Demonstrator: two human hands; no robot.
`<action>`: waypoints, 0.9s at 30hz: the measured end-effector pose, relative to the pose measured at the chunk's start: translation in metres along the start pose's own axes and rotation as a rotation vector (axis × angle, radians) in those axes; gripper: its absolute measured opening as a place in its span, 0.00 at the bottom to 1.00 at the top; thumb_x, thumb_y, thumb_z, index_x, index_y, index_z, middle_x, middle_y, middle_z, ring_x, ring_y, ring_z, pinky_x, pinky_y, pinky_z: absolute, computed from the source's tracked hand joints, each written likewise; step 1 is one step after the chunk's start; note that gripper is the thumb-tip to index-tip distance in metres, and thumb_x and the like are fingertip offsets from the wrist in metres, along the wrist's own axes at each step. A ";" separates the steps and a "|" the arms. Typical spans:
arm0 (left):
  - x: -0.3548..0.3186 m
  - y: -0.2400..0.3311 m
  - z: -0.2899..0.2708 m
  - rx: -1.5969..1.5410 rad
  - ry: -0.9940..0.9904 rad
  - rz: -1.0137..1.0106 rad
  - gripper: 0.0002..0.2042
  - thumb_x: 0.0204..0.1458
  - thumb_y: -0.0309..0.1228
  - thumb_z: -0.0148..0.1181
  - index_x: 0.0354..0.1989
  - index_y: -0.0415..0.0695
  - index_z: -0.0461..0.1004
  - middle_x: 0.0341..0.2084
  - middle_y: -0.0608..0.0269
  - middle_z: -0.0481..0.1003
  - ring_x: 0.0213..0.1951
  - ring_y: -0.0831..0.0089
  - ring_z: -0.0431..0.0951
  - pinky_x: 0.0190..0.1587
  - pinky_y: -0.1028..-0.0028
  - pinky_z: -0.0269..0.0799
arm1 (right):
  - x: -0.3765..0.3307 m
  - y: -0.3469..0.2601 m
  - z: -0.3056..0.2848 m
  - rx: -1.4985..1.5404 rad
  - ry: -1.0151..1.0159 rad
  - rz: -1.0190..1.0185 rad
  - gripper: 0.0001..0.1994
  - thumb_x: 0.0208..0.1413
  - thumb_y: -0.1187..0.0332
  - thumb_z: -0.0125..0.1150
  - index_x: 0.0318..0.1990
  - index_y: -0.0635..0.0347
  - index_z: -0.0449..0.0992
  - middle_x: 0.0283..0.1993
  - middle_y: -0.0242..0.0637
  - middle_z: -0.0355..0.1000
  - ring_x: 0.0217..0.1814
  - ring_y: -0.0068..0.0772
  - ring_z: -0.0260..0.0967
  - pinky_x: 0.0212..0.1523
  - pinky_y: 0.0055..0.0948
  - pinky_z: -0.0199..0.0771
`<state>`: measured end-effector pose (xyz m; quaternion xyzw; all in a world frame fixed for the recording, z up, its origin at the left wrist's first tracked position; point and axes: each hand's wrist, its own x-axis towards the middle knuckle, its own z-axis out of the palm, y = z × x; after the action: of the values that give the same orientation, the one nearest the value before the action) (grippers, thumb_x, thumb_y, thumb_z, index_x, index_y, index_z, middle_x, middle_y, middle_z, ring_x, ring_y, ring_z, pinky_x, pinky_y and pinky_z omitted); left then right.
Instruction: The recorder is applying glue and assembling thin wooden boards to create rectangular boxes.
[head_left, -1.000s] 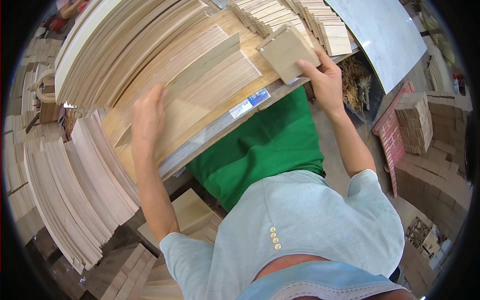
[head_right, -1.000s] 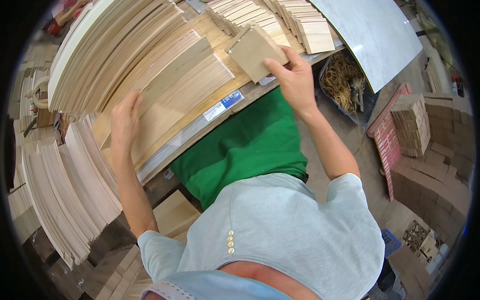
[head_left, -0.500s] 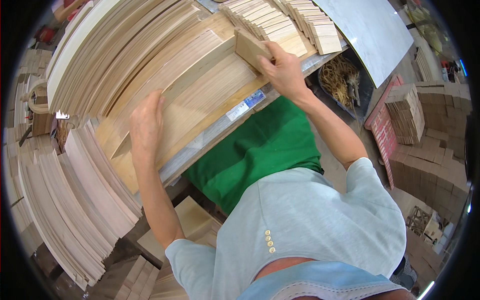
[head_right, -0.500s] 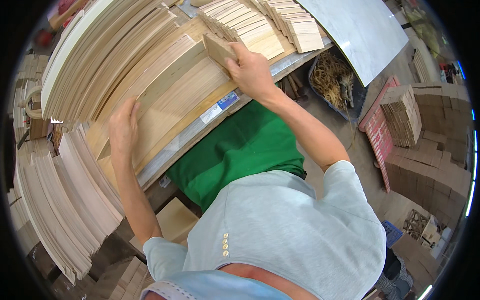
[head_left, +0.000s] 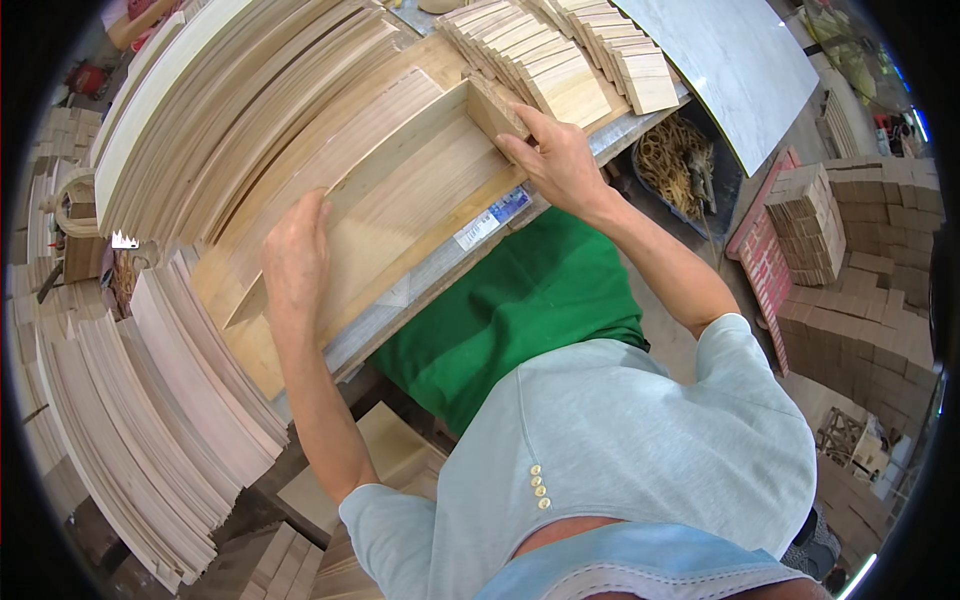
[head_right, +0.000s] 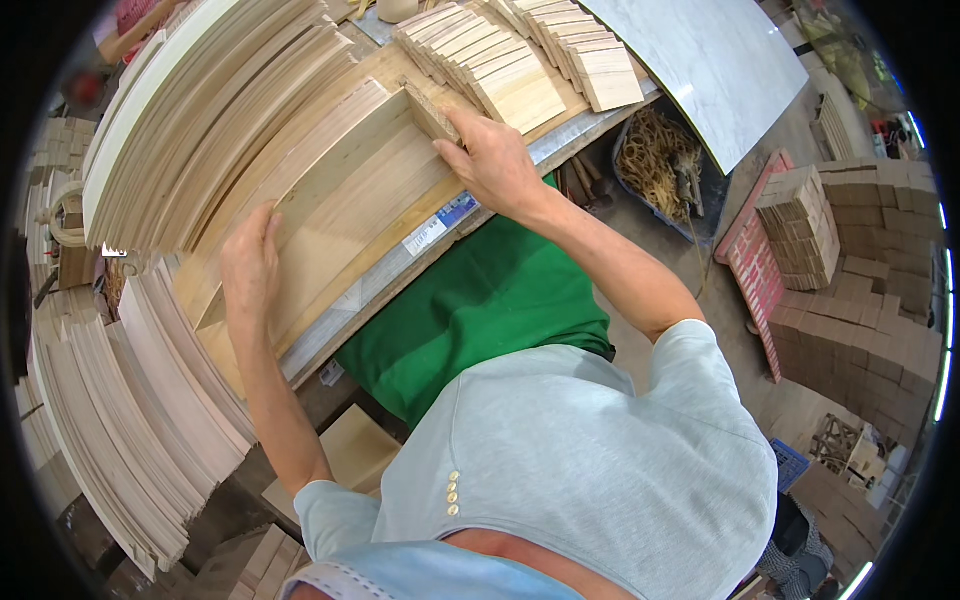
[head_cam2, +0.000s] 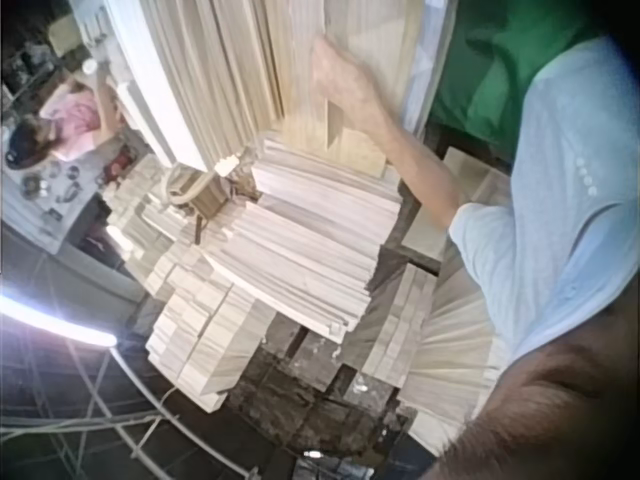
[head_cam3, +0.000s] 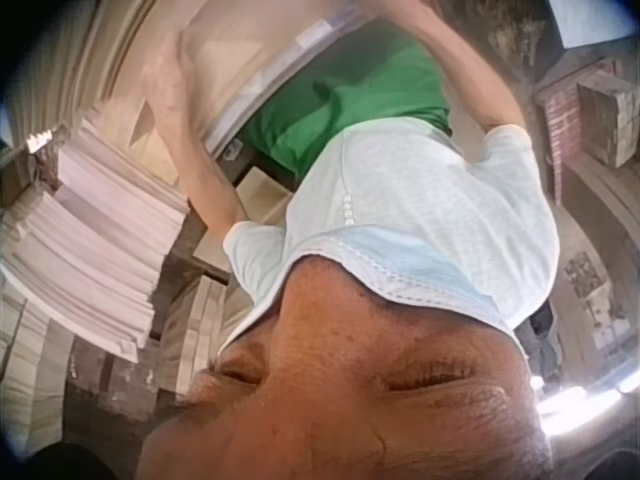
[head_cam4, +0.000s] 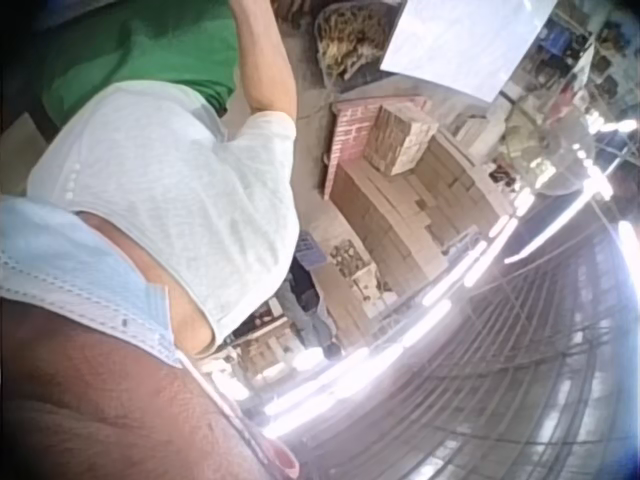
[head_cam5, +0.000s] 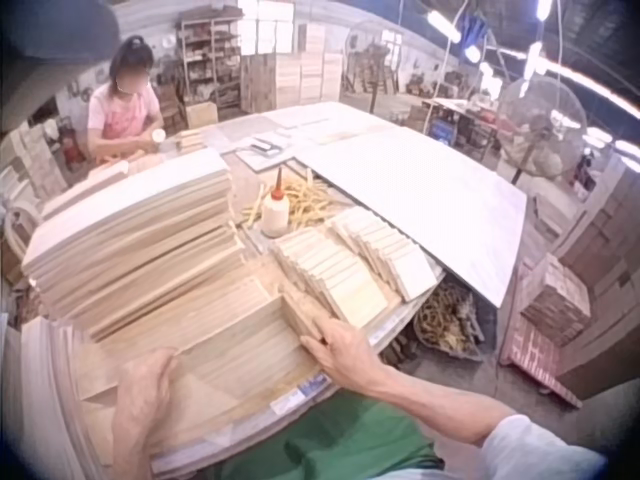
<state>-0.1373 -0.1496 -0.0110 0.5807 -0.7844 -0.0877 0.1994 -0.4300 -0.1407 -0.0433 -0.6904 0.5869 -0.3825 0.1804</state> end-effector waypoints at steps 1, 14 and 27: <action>0.000 0.000 0.001 0.000 -0.001 0.004 0.08 0.54 0.27 0.54 0.40 0.41 0.74 0.32 0.47 0.75 0.35 0.49 0.75 0.35 0.60 0.70 | 0.000 0.001 0.000 0.000 0.003 0.002 0.17 0.51 0.69 0.59 0.48 0.65 0.70 0.31 0.51 0.72 0.35 0.53 0.71 0.35 0.43 0.70; 0.002 0.009 0.003 0.032 -0.005 -0.008 0.09 0.54 0.27 0.53 0.42 0.41 0.73 0.32 0.45 0.75 0.36 0.48 0.75 0.37 0.59 0.69 | 0.001 0.014 0.006 -0.021 0.015 -0.068 0.19 0.53 0.66 0.60 0.50 0.65 0.69 0.35 0.50 0.71 0.37 0.46 0.70 0.37 0.37 0.69; -0.016 0.058 -0.003 -0.001 0.299 0.118 0.23 0.50 0.28 0.61 0.56 0.41 0.66 0.52 0.49 0.68 0.54 0.53 0.68 0.55 0.60 0.63 | 0.004 0.091 -0.032 -0.427 0.059 0.025 0.49 0.40 0.50 0.70 0.63 0.70 0.49 0.62 0.60 0.54 0.64 0.59 0.52 0.63 0.46 0.53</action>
<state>-0.1829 -0.1162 0.0098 0.5401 -0.7787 0.0111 0.3191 -0.5153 -0.1607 -0.0850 -0.6943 0.6681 -0.2671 0.0175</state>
